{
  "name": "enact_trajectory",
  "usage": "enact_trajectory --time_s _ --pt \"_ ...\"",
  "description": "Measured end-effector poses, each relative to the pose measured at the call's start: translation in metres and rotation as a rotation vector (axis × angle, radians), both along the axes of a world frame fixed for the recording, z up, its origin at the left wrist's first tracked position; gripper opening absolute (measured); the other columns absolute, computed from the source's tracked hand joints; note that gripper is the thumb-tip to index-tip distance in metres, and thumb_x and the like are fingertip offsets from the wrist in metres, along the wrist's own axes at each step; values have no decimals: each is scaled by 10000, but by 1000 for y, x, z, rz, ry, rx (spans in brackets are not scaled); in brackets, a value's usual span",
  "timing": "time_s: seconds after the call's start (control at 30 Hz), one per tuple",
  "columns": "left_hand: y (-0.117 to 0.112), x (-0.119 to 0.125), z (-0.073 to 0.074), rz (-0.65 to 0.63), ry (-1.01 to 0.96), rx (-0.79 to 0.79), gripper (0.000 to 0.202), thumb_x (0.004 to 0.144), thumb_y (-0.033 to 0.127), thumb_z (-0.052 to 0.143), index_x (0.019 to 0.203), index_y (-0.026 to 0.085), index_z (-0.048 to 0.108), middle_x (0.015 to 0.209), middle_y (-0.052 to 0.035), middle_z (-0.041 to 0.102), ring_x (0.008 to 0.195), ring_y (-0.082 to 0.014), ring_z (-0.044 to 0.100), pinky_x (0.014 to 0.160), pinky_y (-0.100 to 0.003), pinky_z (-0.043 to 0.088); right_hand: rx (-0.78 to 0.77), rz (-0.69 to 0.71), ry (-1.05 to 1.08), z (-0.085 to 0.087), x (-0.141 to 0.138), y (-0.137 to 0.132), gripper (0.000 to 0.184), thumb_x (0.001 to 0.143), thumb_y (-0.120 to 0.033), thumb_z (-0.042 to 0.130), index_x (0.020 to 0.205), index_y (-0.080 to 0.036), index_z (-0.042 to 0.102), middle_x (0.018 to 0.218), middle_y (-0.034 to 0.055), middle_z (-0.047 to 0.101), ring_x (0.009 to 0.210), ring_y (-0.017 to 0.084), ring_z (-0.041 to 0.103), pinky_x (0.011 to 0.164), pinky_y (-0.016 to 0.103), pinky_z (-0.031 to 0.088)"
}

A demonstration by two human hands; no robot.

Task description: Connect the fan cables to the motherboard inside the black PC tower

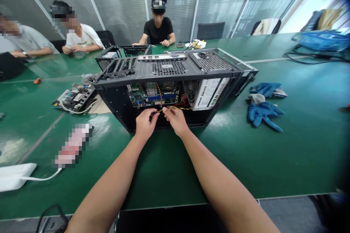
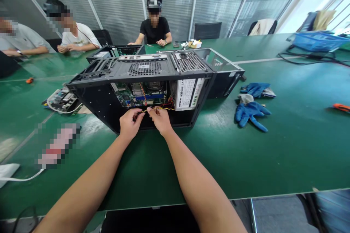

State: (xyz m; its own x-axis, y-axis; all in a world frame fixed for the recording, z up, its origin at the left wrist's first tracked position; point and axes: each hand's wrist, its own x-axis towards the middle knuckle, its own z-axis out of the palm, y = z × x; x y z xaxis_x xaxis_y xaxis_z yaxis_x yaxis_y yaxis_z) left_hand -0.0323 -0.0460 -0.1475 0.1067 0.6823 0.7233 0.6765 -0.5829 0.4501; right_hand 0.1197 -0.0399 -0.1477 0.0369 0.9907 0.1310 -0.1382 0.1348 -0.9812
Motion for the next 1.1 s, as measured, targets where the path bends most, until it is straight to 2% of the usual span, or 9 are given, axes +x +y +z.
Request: enact_trajectory --time_s 0.13,0.37,0.5,0.67,0.77,0.9,1.1 --pt "-1 -3 -3 -33 -7 -48 175 886 332 623 959 179 664 824 -22 721 653 -126 645 643 -241 514 -1 38 -19 -1 2 2 355 797 -494 622 645 -176 585 615 -10 517 543 107 455 543 266 345" --pt "0 -9 -7 -164 -37 -287 202 930 330 527 1002 190 652 837 -33 734 701 -150 696 698 -266 539 19 158 -98 5 15 3 317 784 -436 622 617 -172 570 638 -11 528 563 103 471 565 258 357" --pt "-1 -9 1 -287 -103 -459 242 951 345 479 971 173 648 753 -27 710 611 -133 660 634 -256 521 36 208 -124 9 23 2 237 791 -375 618 663 -178 589 599 -31 518 567 108 460 583 261 353" --pt "2 -13 12 -486 -220 -710 353 945 440 483 858 147 660 618 -20 655 556 -128 595 567 -249 475 57 302 -89 5 30 3 221 795 -371 645 697 -176 610 638 -32 537 599 105 476 617 258 365" --pt "3 -15 14 -531 -296 -801 387 924 489 514 865 138 667 585 -18 640 538 -124 572 544 -248 453 47 344 -34 3 29 3 238 796 -386 663 703 -173 610 632 -35 530 591 99 468 613 256 356" --pt "3 -13 13 -515 -425 -801 363 883 500 584 906 142 640 654 -25 667 560 -122 592 569 -258 484 -6 286 108 4 19 1 344 788 -431 678 605 -163 564 613 -35 490 537 79 423 553 254 308" --pt "2 -9 11 -520 -480 -716 330 855 437 644 1001 144 597 746 -57 721 644 -148 652 682 -316 545 -132 25 263 7 -1 -9 370 724 -508 720 676 -163 595 560 -43 484 485 76 390 507 258 297"
